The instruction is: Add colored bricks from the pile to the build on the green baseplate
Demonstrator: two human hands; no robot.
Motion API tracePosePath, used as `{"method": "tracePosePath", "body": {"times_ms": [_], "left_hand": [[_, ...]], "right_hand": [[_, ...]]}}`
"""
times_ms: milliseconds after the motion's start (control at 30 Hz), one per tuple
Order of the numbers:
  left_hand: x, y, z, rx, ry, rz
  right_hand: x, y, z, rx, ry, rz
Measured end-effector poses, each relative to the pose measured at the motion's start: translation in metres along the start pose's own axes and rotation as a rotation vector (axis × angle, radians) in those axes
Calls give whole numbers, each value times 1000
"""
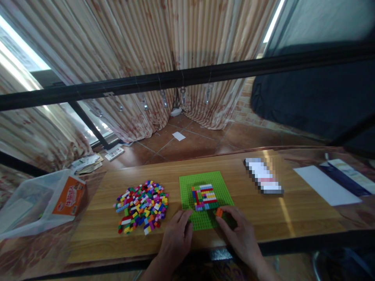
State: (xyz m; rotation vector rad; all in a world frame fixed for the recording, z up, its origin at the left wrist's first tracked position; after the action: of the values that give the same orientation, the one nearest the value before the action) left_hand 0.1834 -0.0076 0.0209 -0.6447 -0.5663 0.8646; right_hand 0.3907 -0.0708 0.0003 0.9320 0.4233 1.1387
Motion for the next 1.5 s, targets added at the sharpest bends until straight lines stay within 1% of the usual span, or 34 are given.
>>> {"method": "tracePosePath", "body": {"times_ms": [67, 133, 233, 300, 400, 500, 533, 633, 700, 767, 900, 1000, 1100, 1233, 1300, 1400, 1500], "left_hand": [[0, -6, -3, 21, 48, -34], [-1, -12, -7, 28, 94, -55], [-4, -17, -16, 16, 121, -59], [-8, -21, -27, -12, 155, -65], [-13, -30, -53, -80, 271, -71], [-14, -43, -82, -160, 378, -33], [-12, -51, -90, -196, 419, -43], [-1, -73, -102, -315, 462, -114], [6, -83, -101, -367, 474, -170], [8, -84, -95, -371, 455, -211], [1, -70, -81, -245, 352, -308], [-4, -58, -73, -119, 316, -355], [0, -53, -66, -65, 340, -371], [11, -51, -56, -91, 383, -384], [17, -51, -52, -109, 371, -356], [23, -48, -47, -117, 318, -293], [26, -46, -46, -127, 311, -265]], "right_hand": [[9, -4, 6, 91, 23, -50], [21, -10, 12, 209, 9, -119], [45, -20, 17, 406, -5, -222], [64, -22, 18, 481, -4, -219], [93, -21, 15, 528, -3, -197], [121, -15, 4, 548, 22, -192], [129, -12, -1, 552, 33, -186], [147, 1, -18, 564, 71, -156], [152, 8, -25, 574, 85, -135], [152, 12, -26, 585, 69, -127], [138, 5, -15, 609, -26, -159], [122, -5, -8, 618, -92, -191], [113, -9, -5, 614, -131, -200], [114, -6, -8, 610, -144, -188], [117, -2, -12, 611, -142, -172], [119, 3, -23, 610, -130, -140], [118, 4, -31, 601, -122, -118]]}}
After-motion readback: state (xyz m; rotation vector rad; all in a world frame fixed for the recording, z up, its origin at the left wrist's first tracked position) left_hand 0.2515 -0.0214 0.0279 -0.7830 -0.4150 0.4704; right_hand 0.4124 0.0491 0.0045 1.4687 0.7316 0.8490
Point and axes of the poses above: each hand's wrist, its own x-axis towards the middle knuckle, its own z-axis out of the back of the hand, y = z × x, the point moved 4 cm from there along x, towards the middle knuckle, and after that the axes turned 7 degrees about -x, right-handed, at the moved point
